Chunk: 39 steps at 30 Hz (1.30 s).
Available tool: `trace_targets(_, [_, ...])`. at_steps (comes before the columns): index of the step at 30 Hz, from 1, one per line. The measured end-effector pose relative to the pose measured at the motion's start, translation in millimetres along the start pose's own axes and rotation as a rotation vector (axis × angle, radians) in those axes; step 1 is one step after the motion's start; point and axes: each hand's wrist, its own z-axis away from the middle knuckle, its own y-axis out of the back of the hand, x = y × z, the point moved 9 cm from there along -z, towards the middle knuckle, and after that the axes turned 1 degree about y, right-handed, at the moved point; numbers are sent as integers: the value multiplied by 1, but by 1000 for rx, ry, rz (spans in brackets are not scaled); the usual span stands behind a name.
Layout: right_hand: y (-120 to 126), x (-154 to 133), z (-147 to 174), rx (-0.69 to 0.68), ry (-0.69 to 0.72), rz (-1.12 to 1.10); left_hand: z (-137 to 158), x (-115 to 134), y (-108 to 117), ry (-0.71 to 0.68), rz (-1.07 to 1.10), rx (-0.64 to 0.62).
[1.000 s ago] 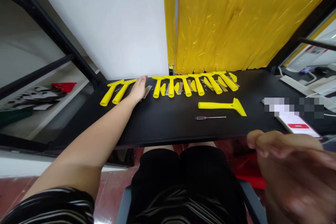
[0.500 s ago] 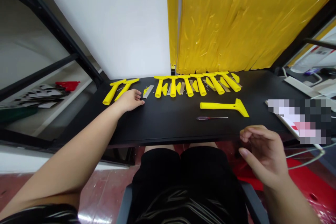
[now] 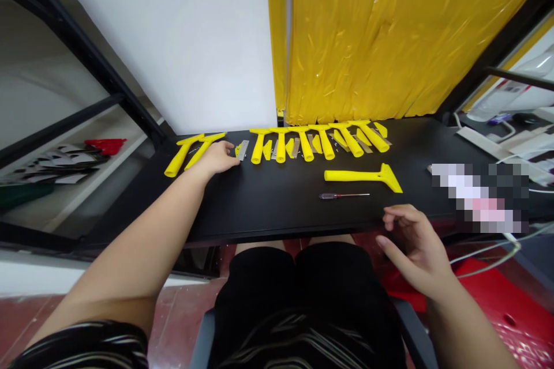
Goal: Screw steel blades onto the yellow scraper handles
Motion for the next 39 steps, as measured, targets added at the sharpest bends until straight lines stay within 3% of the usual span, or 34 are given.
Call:
trace_targets(12, [-5, 9, 3, -64, -28, 1, -17, 25, -6, 6, -192, -37])
trace_targets(22, [9, 8, 0, -38, -22, 8, -34, 32, -14, 0, -310, -10])
trace_targets(39, [12, 14, 0, -44, -40, 51, -29, 44, -12, 48, -150, -47])
